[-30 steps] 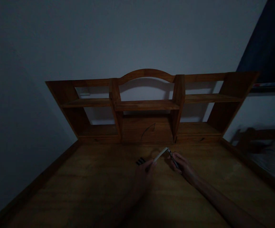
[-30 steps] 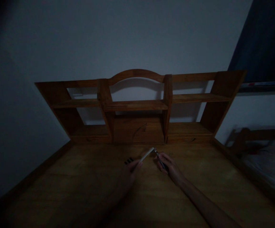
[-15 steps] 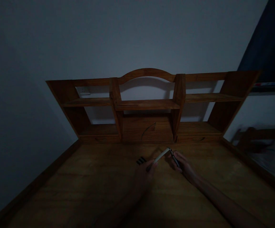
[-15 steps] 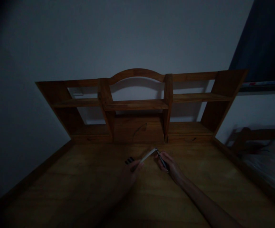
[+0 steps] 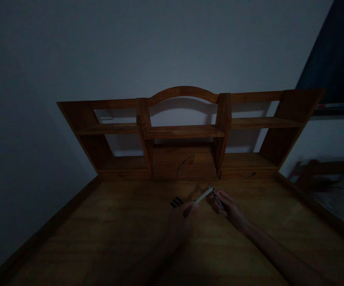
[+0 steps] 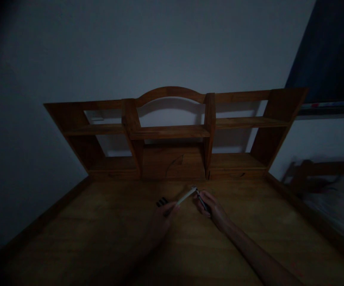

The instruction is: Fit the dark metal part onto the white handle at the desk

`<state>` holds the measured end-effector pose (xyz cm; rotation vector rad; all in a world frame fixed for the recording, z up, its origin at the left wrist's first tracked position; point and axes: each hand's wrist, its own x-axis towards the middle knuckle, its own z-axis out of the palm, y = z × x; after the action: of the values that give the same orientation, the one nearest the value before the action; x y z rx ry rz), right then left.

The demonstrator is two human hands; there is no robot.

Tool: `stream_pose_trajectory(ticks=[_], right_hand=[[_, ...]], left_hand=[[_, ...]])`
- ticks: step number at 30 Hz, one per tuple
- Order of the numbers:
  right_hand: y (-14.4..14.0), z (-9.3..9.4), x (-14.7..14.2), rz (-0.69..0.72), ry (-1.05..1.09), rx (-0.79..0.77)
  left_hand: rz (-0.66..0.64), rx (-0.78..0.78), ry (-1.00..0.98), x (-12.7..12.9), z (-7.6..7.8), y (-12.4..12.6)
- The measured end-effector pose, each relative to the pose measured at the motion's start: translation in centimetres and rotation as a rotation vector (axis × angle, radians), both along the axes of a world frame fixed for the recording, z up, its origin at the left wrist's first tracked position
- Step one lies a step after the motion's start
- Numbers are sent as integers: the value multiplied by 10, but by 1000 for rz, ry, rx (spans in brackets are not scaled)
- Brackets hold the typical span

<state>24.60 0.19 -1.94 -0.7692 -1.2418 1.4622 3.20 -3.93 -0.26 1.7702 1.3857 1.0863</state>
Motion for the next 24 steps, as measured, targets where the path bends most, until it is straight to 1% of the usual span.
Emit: stream_pose_trajectory(ticks=[3,6,10,13,18,24], right_hand=[[3,-3,1,15,24,-2],[3,-4,2,17,39,-32],[2,-1,2,30,54,-46],[0,2,1,36,27,-37],[-3,3,1,8,-77,-32],[-3,2,3,-19,-103,-46]], left_hand=[[-12,-9,37,0,1,-1],[6,0,45,-1,4,-2],[14,11,-20,-2,7,-3],[7,20,-57,-2,9,-4],[1,30,23,-1,8,-4],[19,66,89,1,5,-2]])
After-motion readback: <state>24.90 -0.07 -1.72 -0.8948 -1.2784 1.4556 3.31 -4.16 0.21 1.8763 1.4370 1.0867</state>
